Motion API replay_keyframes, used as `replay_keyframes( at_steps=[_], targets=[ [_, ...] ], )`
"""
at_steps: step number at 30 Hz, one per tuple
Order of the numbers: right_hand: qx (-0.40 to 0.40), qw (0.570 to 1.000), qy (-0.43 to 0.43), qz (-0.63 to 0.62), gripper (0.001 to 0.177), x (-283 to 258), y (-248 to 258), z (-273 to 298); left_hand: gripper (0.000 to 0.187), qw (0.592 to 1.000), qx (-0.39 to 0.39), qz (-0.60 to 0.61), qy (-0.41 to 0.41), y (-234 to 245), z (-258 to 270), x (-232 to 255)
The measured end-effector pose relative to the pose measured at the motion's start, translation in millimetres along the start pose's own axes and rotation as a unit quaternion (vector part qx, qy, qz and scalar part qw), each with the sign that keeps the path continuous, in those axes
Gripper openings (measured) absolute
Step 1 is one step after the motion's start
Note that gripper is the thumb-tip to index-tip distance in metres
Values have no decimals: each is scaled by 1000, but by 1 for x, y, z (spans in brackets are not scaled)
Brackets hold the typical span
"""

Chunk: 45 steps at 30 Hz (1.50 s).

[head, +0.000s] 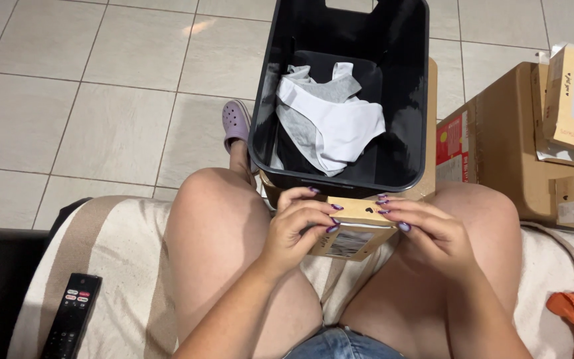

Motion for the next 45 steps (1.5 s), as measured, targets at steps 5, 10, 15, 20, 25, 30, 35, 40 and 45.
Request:
replay_keyframes(
  at_steps=[5, 10, 15, 20, 25, 30, 35, 40, 45],
  targets=[
    [11, 997, 57, 60, 29, 22, -4, 12, 20, 998, -2, 56, 23, -4, 6, -6],
    [26, 996, 63, 58, 26, 20, -8, 10, 16, 999, -33, 27, 5, -3, -1, 4],
    [27, 995, 62, 68, 25, 21, -11, 12, 18, 998, -56, 19, 17, -1, 3, 0],
    [45, 987, 92, 125, 25, 37, -13, 25, 29, 990, -116, 62, 41, -6, 4, 1],
    [17, 946, -5, 325, 42, 22, 24, 87, 30, 983, -162, -63, 55, 7, 33, -22],
    [256, 862, -185, 397, 35, 7, 117, 162, 31, 988, -111, -96, 52, 9, 38, -4],
    [192, 565, -636, 489, 69, 25, 164, 272, 38, 996, -12, 3, 84, -32, 36, 21],
    [223, 632, -410, 619, 57, 40, 160, 274, 39, 968, -43, 170, 182, -84, -4, 68],
    [288, 809, -170, 484, 65, -33, 117, 144, 39, 964, -82, 108, 227, -115, -16, 67]
  ],
)
Point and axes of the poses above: each hand's wrist, its own z-axis away from the middle knuckle, its own y-axis out of the back of the hand, x = y × z, the point moved 2 cm from there along -z, towards the middle knuckle, and after that the axes turned 2 degrees about z, right-handed, at the moved point
